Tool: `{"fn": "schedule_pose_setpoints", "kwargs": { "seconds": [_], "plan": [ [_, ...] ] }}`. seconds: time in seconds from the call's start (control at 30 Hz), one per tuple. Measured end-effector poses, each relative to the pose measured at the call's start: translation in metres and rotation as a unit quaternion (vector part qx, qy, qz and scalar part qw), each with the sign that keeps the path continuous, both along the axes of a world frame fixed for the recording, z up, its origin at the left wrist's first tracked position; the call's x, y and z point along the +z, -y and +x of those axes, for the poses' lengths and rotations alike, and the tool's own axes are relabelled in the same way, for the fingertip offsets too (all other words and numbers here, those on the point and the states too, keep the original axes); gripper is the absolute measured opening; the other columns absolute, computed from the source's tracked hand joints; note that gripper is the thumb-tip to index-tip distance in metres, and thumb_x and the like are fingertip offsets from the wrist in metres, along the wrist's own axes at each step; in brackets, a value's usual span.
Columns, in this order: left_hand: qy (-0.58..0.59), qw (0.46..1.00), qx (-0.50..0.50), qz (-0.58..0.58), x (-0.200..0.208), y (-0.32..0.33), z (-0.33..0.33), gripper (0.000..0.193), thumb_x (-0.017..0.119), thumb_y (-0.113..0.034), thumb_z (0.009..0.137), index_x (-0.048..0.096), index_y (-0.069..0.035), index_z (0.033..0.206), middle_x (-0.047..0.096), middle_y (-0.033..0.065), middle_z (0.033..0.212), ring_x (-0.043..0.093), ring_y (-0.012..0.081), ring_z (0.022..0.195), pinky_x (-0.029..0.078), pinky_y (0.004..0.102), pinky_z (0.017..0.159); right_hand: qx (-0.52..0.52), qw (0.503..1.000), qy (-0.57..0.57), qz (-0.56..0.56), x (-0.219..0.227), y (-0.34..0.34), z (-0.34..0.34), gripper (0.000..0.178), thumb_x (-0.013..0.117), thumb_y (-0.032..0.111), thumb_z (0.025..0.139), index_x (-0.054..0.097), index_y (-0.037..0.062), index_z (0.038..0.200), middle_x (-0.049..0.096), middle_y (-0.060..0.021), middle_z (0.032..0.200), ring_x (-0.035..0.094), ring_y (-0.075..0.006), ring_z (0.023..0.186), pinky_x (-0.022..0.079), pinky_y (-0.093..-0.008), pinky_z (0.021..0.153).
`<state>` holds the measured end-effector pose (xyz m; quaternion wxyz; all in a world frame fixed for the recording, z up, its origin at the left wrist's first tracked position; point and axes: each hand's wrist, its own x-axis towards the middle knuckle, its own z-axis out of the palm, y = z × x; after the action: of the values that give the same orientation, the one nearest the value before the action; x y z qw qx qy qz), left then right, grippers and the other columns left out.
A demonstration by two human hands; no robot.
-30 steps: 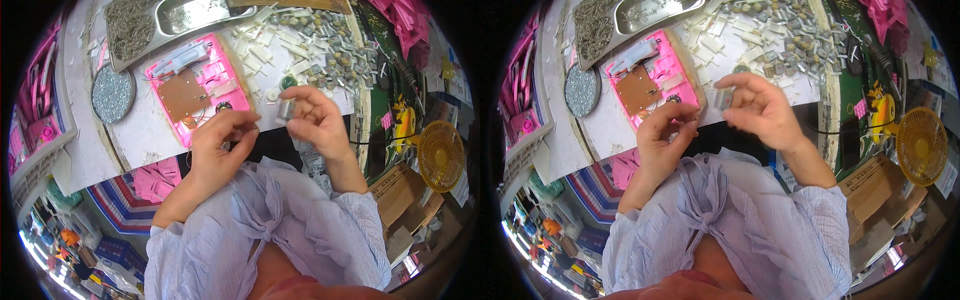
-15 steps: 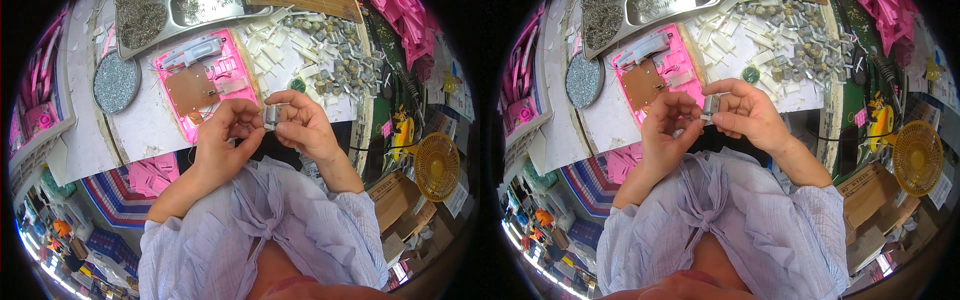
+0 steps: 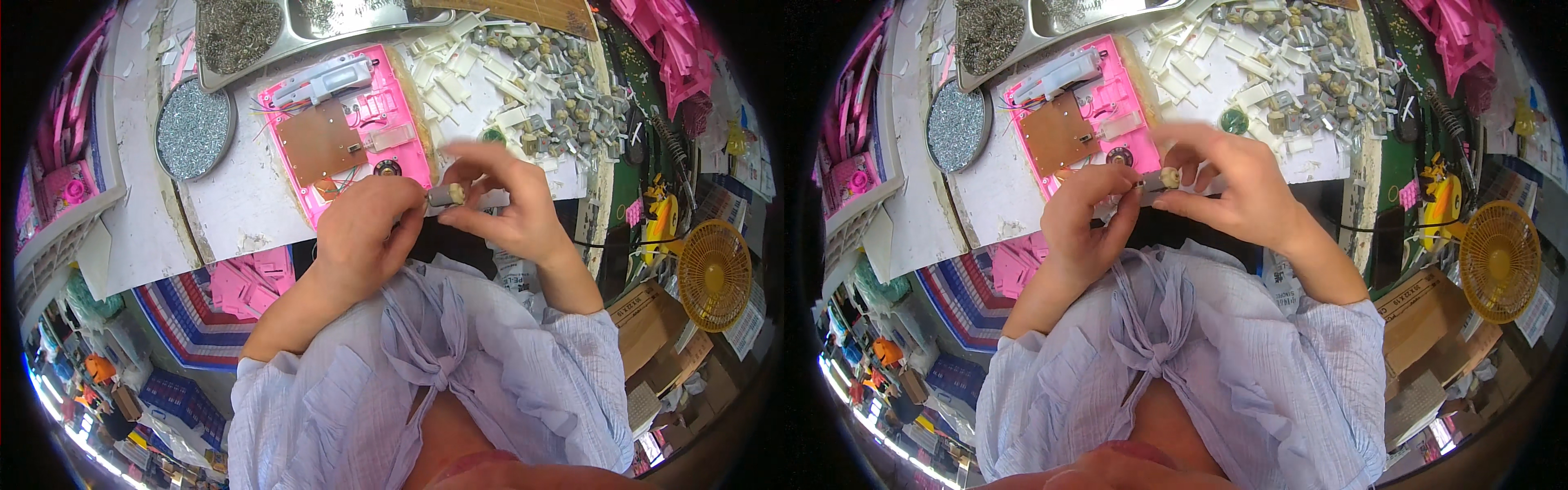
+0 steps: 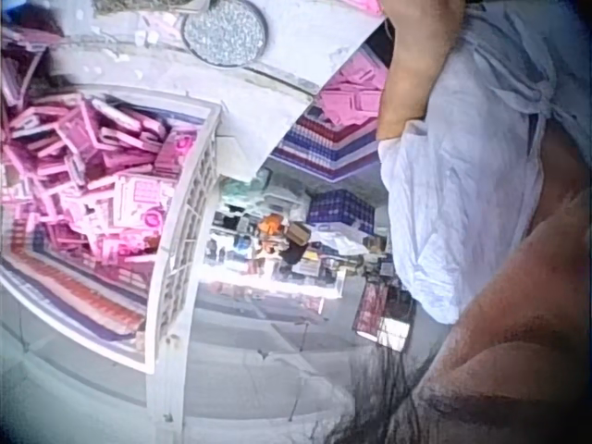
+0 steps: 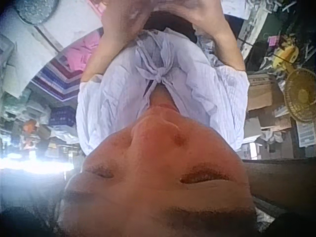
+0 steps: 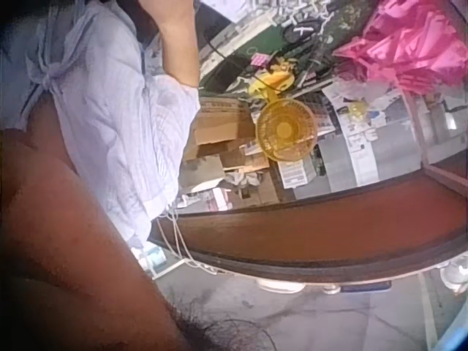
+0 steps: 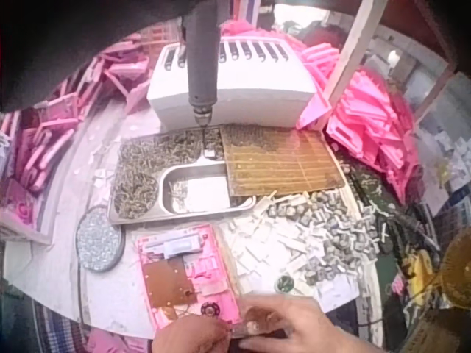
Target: Assembling the internal components of pink toy guns, including soldering wires and using a power screwdriver to secure parts.
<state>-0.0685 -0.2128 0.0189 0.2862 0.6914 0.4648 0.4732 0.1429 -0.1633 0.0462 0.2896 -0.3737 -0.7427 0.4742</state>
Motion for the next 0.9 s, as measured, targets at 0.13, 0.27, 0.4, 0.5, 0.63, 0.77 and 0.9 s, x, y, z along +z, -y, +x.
{"fn": "schedule_pose_setpoints", "kwargs": {
  "seconds": [0.13,0.27,0.4,0.5,0.63,0.77,0.9],
  "plan": [
    [0.014,1.000,-0.015,-0.017,0.009,-0.002,-0.007,0.022,0.074,0.007,0.079,0.064,-0.001,0.096,0.069,0.0124,0.094,0.069,0.0274,0.081,0.055,0.0339,0.068,0.064,0.981,-0.010,0.184,-0.004,-0.013,0.000,0.035,0.086,0.008,0.073,0.070,0.0055,0.104,0.072,-0.0131,0.094,0.070,-0.0271,0.074,0.055,-0.0332,0.061],
    [0.115,0.988,-0.040,-0.094,0.005,0.002,-0.012,0.023,0.074,0.008,0.077,0.063,0.000,0.097,0.068,0.0145,0.098,0.067,0.0285,0.085,0.054,0.0344,0.073,0.061,0.968,-0.027,0.240,-0.005,-0.010,-0.006,0.034,0.087,0.009,0.071,0.070,0.0045,0.100,0.072,-0.0152,0.094,0.070,-0.0269,0.071,0.055,-0.0340,0.058],
    [0.007,0.999,-0.048,-0.021,0.009,-0.003,-0.017,0.025,0.075,0.009,0.077,0.063,0.000,0.097,0.063,0.0160,0.108,0.064,0.0285,0.094,0.053,0.0352,0.078,0.086,0.957,-0.001,0.278,-0.006,-0.009,-0.007,0.032,0.084,0.007,0.072,0.070,0.0050,0.101,0.072,-0.0139,0.094,0.070,-0.0261,0.073,0.055,-0.0333,0.059],
    [-0.046,0.998,-0.032,0.015,0.006,0.002,-0.019,0.026,0.076,0.008,0.077,0.064,-0.001,0.098,0.058,0.0166,0.114,0.062,0.0285,0.097,0.053,0.0352,0.079,0.089,0.954,0.010,0.286,-0.009,-0.009,-0.008,0.027,0.079,0.007,0.074,0.072,0.0052,0.100,0.071,-0.0111,0.093,0.069,-0.0251,0.075,0.056,-0.0320,0.060],
    [0.017,0.999,0.000,-0.027,0.001,0.004,-0.020,0.026,0.080,0.004,0.075,0.066,-0.002,0.096,0.055,0.0159,0.116,0.062,0.0278,0.100,0.053,0.0335,0.078,0.064,0.957,-0.001,0.282,-0.013,-0.007,-0.011,0.027,0.078,0.005,0.074,0.072,0.0056,0.100,0.071,-0.0116,0.094,0.070,-0.0255,0.076,0.056,-0.0327,0.061],
    [-0.020,0.997,0.060,-0.043,0.005,-0.009,-0.038,0.028,0.085,0.001,0.072,0.068,-0.004,0.093,0.054,0.0143,0.115,0.060,0.0253,0.099,0.053,0.0360,0.081,0.018,0.964,-0.003,0.264,-0.018,-0.006,-0.008,0.032,0.080,0.002,0.074,0.071,0.0053,0.104,0.072,-0.0129,0.096,0.070,-0.0264,0.078,0.057,-0.0343,0.064],
    [-0.219,0.965,0.132,0.051,0.000,-0.047,-0.045,0.031,0.087,-0.016,0.070,0.072,-0.008,0.096,0.058,0.0094,0.105,0.056,0.0271,0.095,0.044,0.0424,0.082,-0.014,0.966,-0.011,0.259,-0.015,-0.015,-0.003,0.035,0.081,0.000,0.074,0.069,0.0040,0.106,0.074,-0.0152,0.102,0.073,-0.0284,0.083,0.058,-0.0348,0.069]
  ]
}}
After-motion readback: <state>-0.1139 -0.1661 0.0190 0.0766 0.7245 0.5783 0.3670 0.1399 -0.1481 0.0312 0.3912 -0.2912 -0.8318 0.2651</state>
